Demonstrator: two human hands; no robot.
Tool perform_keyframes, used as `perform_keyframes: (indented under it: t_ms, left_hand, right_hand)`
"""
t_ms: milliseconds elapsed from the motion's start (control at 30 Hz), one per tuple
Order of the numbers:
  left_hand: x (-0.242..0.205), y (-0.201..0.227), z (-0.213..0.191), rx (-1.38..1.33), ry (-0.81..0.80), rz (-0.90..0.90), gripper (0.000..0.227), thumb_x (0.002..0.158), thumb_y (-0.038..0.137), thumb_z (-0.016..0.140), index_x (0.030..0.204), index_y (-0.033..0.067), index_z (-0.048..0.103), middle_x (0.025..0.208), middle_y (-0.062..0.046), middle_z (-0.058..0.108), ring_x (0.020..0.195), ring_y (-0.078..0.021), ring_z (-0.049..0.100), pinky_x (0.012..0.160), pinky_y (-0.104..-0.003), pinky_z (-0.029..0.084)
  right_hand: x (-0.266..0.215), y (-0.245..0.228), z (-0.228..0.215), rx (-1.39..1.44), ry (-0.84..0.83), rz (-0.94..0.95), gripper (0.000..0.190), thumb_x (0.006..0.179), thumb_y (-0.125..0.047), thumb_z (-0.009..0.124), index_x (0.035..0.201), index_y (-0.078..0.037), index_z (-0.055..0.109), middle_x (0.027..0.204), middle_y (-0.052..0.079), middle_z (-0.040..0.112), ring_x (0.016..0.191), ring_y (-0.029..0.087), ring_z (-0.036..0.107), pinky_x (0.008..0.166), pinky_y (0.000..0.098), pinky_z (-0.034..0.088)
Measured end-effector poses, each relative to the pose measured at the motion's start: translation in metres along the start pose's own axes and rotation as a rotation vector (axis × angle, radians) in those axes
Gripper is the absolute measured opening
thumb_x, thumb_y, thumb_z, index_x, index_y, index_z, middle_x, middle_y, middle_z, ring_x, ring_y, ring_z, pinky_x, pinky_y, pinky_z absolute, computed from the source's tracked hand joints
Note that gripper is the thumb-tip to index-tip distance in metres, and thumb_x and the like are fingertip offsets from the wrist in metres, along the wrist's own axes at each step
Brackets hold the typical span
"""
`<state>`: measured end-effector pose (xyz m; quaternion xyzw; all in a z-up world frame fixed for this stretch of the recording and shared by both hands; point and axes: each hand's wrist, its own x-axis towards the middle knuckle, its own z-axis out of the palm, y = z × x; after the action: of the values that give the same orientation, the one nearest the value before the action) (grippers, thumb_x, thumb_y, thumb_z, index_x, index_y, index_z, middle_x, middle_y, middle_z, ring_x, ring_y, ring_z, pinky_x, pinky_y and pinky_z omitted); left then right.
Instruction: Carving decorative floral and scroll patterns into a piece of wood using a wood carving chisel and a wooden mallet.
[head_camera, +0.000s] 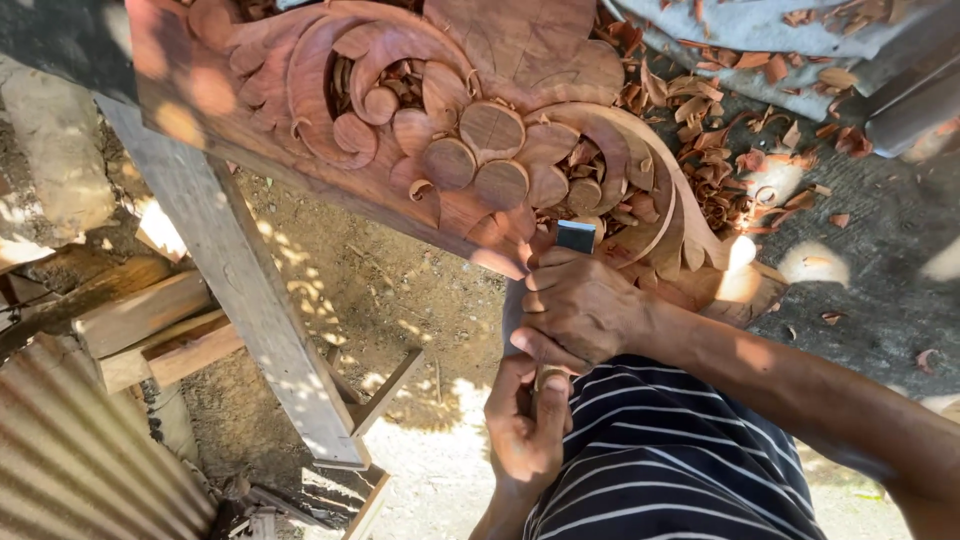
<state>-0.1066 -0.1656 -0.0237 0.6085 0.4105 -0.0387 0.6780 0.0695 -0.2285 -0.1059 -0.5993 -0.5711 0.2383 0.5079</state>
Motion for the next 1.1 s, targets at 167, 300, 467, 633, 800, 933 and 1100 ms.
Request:
perform_keyframes:
  t_ms: [167,300,467,633,800,933,1100]
  left_hand:
    - [-0.001,0.004,-0.002,0.022,0.021,-0.046,0.015,0.103,0.011,0.056,0.104,-0.0037,0.061,0.066,-0.001,0.056,0.051,-0.0053,0.049,0.045,-0.023,0.038]
    - [0.001,0.014,-0.004,-0.077,0.002,-0.08,0.017,0.104,0.012,0.057,0.108,-0.004,0.061,0.071,-0.002,0.059,0.054,-0.0051,0.046,0.05,-0.023,0.038]
    - [0.007,0.012,0.001,-0.101,0.002,-0.043,0.017,0.104,0.011,0.057,0.112,-0.0035,0.059,0.073,-0.002,0.057,0.055,-0.006,0.048,0.051,-0.023,0.04]
    - [-0.003,0.006,-0.005,-0.068,-0.009,-0.011,0.012,0.107,0.009,0.055,0.108,-0.0024,0.058,0.071,-0.002,0.054,0.055,-0.0065,0.048,0.049,-0.024,0.04]
    - [-0.007,-0.012,-0.004,-0.098,-0.042,0.065,0.015,0.107,0.01,0.052,0.114,-0.0027,0.056,0.072,-0.004,0.059,0.055,-0.0076,0.051,0.05,-0.024,0.042]
    - [-0.004,-0.014,-0.001,-0.12,-0.027,0.06,0.015,0.107,0.01,0.052,0.114,-0.0027,0.055,0.074,-0.005,0.059,0.056,-0.0075,0.051,0.05,-0.024,0.042]
    - [0.005,-0.015,-0.001,-0.137,0.011,0.033,0.01,0.106,0.006,0.055,0.101,-0.0019,0.054,0.077,-0.006,0.064,0.054,-0.0083,0.053,0.045,-0.024,0.043]
  right_hand:
    - [0.001,0.003,0.004,-0.034,-0.031,0.005,0.044,0.099,-0.025,0.055,0.057,-0.012,0.054,0.057,0.003,0.051,0.062,0.024,0.052,0.074,0.0416,0.048]
    - [0.005,0.002,0.001,-0.032,-0.011,0.0,0.04,0.098,-0.023,0.058,0.059,-0.011,0.056,0.056,0.004,0.051,0.063,0.024,0.052,0.071,0.0418,0.046]
    - [0.011,0.004,-0.007,-0.003,-0.011,-0.003,0.041,0.098,-0.023,0.057,0.059,-0.011,0.055,0.059,0.004,0.054,0.063,0.025,0.053,0.072,0.042,0.046]
    - [0.009,-0.003,0.001,0.028,-0.001,0.008,0.039,0.099,-0.023,0.051,0.063,-0.012,0.061,0.057,0.001,0.055,0.055,0.023,0.049,0.064,0.0408,0.042]
    - [0.002,-0.006,0.005,-0.063,-0.088,0.016,0.051,0.106,-0.03,0.05,0.059,-0.012,0.055,0.057,0.003,0.051,0.059,0.023,0.051,0.067,0.0398,0.044]
    - [0.002,-0.004,0.005,-0.089,-0.115,0.044,0.05,0.102,-0.033,0.053,0.057,-0.011,0.054,0.055,0.003,0.051,0.057,0.023,0.051,0.065,0.0394,0.044]
    - [0.009,-0.006,0.003,-0.099,-0.002,-0.012,0.043,0.1,-0.025,0.053,0.06,-0.011,0.052,0.061,0.003,0.052,0.062,0.025,0.051,0.066,0.0412,0.042]
